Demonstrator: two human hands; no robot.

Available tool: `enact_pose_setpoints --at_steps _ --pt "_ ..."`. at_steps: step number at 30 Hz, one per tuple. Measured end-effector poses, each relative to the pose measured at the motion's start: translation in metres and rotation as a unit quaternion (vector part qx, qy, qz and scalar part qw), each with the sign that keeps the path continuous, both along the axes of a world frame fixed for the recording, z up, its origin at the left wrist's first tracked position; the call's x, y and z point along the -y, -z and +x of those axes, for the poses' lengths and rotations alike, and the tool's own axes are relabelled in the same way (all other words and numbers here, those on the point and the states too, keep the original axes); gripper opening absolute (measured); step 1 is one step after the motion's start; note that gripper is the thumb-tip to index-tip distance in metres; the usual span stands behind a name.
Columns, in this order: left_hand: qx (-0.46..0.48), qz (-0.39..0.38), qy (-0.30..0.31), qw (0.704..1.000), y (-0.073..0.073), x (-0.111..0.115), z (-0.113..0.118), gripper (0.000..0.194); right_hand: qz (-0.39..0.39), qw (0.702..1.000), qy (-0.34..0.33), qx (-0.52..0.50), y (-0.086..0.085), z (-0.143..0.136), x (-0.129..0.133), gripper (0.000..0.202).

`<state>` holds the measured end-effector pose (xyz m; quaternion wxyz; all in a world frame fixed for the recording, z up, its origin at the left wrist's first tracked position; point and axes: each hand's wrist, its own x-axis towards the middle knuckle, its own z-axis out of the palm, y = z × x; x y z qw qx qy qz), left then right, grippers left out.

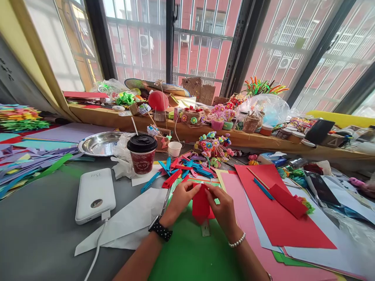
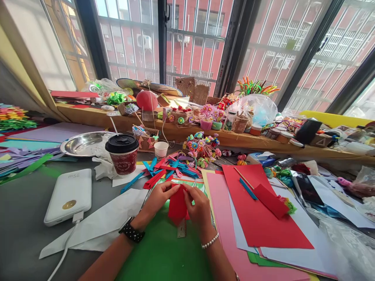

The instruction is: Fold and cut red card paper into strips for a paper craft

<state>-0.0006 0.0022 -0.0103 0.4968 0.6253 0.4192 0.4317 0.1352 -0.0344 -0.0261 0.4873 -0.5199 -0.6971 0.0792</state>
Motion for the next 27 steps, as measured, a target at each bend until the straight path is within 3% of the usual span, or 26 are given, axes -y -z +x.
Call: enact_pose_setpoints --at_steps 13,27 --pt "-0.003 0.020 -0.019 1.000 -0.0022 0.0005 -0.0011 0.027 0.126 0.976 -0.034 0.173 0.0078 0.0082 -0.0033 0.040" --pt "0.014 0.011 -0.017 1.000 -0.0020 0.0000 -0.0007 0.024 0.176 0.971 -0.032 0.160 0.0095 0.0079 -0.0063 0.037"
